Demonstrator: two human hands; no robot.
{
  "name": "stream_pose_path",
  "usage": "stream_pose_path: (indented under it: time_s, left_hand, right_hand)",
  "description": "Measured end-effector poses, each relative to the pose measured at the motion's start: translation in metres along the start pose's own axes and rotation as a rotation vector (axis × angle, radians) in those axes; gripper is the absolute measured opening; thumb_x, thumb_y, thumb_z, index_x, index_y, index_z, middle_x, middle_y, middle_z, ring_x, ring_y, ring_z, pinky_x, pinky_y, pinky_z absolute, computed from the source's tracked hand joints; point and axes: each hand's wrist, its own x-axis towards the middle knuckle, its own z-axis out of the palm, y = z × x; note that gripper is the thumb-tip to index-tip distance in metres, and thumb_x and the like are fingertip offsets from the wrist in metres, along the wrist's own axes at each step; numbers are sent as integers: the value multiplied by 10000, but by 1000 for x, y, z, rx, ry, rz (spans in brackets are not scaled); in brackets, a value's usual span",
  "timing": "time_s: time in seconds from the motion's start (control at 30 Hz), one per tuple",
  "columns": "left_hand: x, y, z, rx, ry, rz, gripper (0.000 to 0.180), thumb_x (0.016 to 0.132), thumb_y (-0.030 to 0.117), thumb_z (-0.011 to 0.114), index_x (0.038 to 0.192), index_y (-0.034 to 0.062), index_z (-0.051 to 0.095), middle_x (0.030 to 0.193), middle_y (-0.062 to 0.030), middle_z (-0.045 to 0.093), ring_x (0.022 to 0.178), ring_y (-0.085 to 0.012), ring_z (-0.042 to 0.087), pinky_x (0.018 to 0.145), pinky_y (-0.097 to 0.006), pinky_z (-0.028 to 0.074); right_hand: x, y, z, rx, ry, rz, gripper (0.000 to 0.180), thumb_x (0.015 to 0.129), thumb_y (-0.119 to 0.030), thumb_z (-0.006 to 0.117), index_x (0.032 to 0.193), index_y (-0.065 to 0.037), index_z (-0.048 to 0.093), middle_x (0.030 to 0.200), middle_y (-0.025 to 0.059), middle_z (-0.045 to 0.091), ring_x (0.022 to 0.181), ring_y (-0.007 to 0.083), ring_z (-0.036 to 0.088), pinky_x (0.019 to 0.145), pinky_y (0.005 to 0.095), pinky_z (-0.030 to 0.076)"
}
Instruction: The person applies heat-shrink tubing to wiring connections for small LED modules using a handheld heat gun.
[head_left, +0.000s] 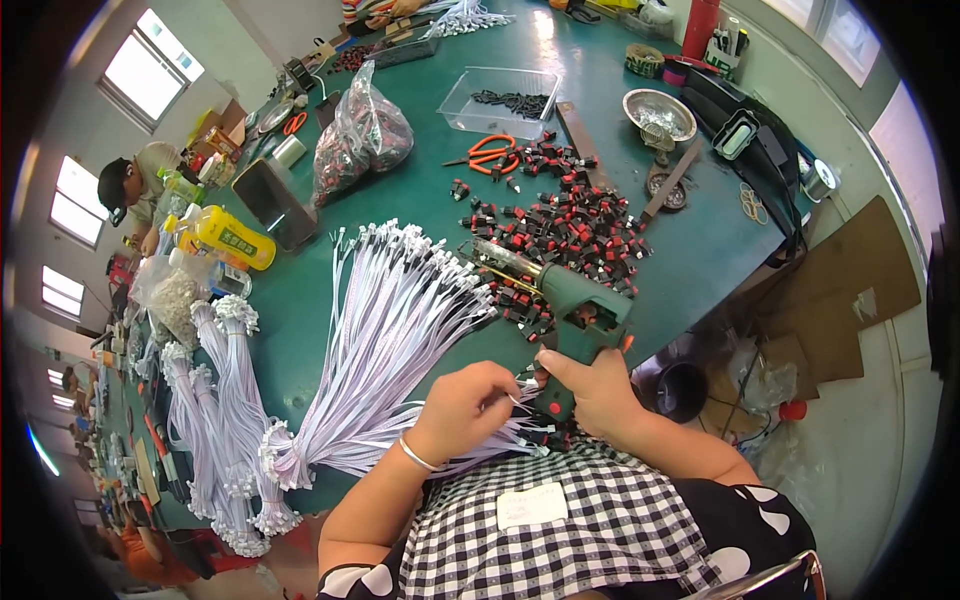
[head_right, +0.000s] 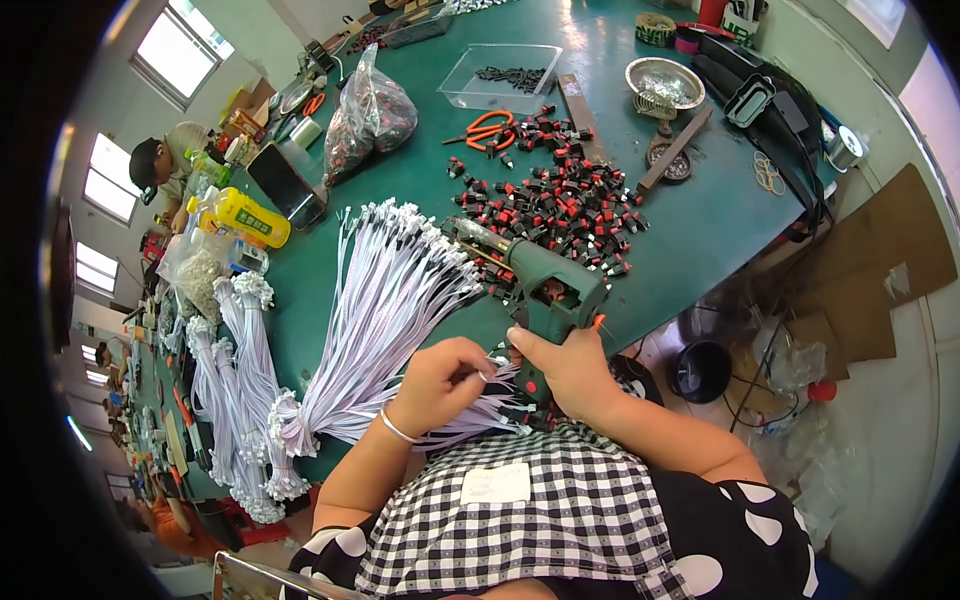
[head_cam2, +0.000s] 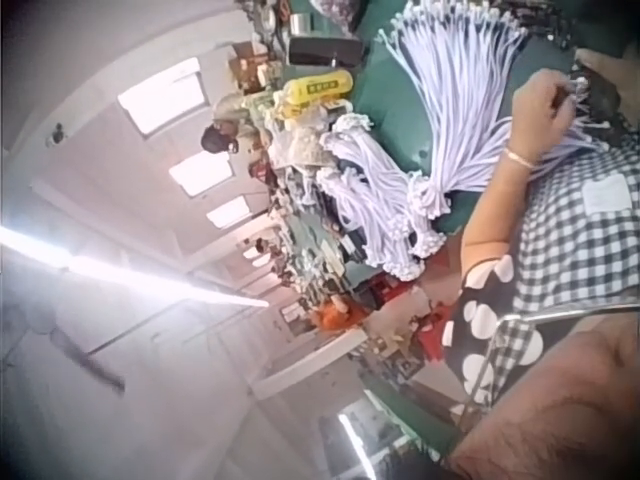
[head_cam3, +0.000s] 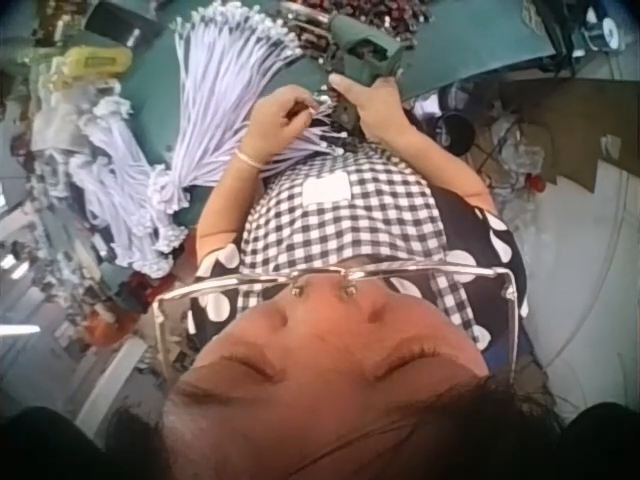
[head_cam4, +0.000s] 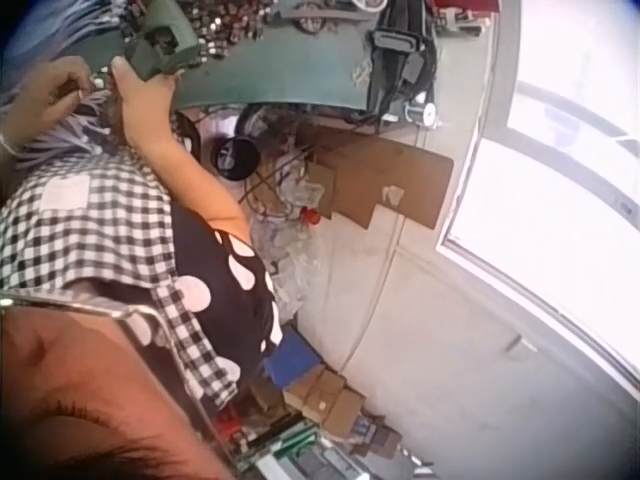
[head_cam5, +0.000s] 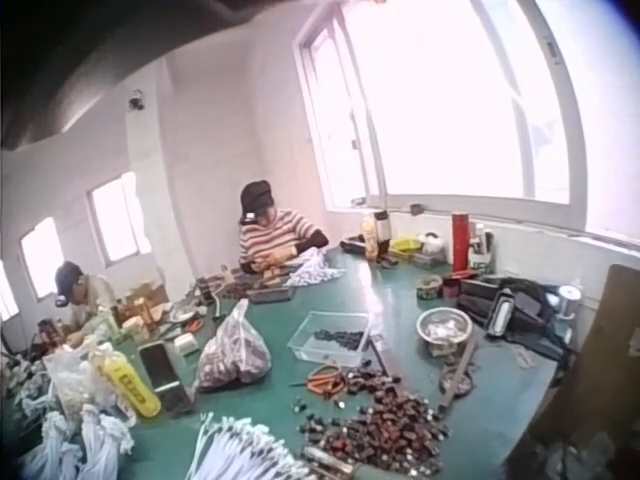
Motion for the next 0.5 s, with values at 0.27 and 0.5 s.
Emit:
stream_pose_path:
  time_s: [0.27, 0.5]
  left_hand:
    - [6, 13, -2, -118, 108, -160, 170, 721, -57, 592, 875, 12, 612, 741, -78, 606, 650, -160, 583, 549, -244, 449]
    - [8, 12, -1, 78, 194, 103, 95, 784, -32, 568, 861, 4, 611, 760, -39, 608, 697, -111, 569, 588, -247, 462]
  right_hand:
    - [-1, 2, -1, -75, -1, -32, 146, 799, -123, 615, 807, 18, 581, 730, 34, 589, 656, 95, 534, 599, 246, 435]
    - [0, -3, -1, -38, -38, -7, 139, 799, -101, 612, 857, 14, 561, 733, 41, 577, 651, 114, 539, 607, 259, 450]
